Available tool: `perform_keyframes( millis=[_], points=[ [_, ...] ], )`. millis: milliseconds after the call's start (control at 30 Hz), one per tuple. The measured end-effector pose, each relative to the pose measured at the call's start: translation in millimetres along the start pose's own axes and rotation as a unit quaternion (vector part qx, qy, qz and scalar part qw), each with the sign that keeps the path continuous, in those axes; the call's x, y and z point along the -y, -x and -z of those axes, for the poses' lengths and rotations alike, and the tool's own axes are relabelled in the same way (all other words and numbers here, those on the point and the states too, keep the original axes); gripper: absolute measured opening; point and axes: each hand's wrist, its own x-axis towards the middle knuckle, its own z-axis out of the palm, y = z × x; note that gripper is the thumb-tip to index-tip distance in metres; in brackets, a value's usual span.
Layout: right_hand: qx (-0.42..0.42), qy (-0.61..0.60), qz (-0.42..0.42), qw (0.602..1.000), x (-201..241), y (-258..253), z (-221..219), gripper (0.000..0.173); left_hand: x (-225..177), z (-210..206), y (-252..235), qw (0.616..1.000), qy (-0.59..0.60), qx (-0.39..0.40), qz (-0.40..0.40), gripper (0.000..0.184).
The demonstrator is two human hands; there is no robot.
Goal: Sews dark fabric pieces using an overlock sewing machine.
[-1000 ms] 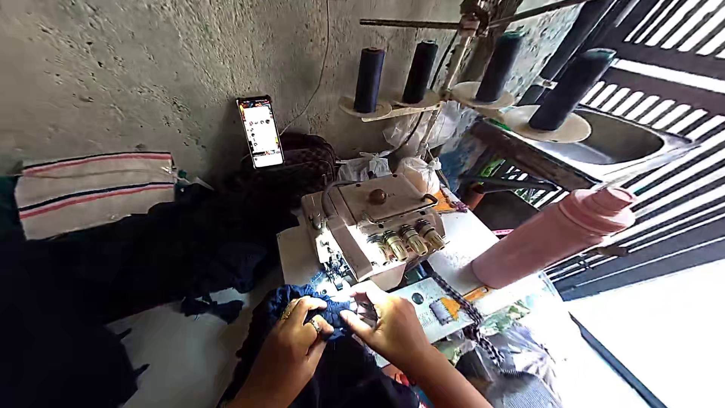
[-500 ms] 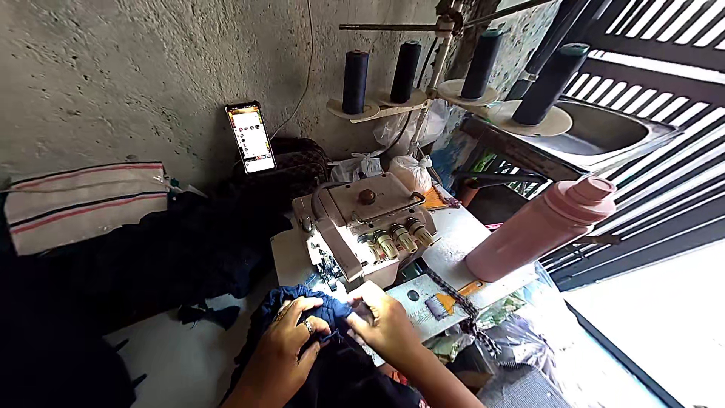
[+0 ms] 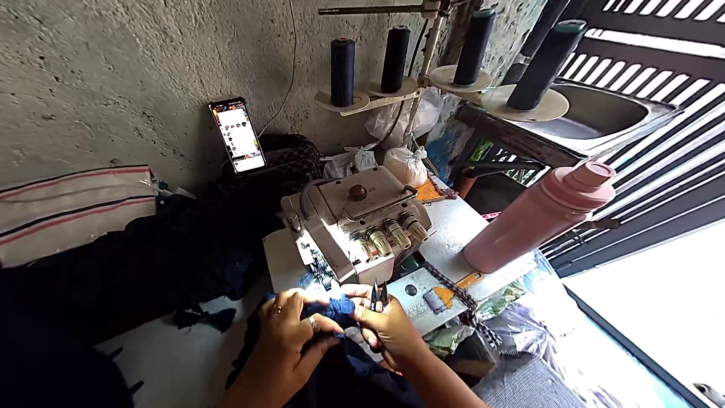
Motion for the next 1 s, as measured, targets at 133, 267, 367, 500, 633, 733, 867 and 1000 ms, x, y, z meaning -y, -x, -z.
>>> perform_keyframes(
  millis=[133,267,367,500,633,733,867,1000],
  points=[
    [0.008,0.185,0.221,0.957,-14,-2,2,0.024,14,11,-22,0.992,0.04,0.119,0.02,0.02],
    [-0.055,0.449,0.432,0.78,-29,-14,4,0.027,5,13,-30,0.987,0.05,0.151,0.014,0.019],
    [-0.066,0.518,0.47,0.712,-29,-16,4,0.022,5,9,-27,0.991,0.034,0.124,0.023,0.018],
    [-0.054,0.516,0.491,0.699,-28,-13,8,0.017,-3,7,-31,0.99,0.056,0.126,0.028,0.017],
    [-0.066,0.216,0.277,0.934,-6,1,6,0.013,-13,5,-44,0.989,0.082,0.125,-0.011,0.017],
    [-0.112,-0.04,0.046,0.992,35,0,4,0.03,-29,7,-59,0.994,0.048,0.095,-0.026,0.02],
    [-0.057,-0.013,-0.01,0.998,44,-1,6,0.034,-22,4,-55,0.997,0.01,0.063,-0.039,0.021],
    [0.004,0.066,-0.053,0.996,28,-6,11,0.021,-1,4,-27,0.997,0.017,0.071,0.001,0.017]
  ],
)
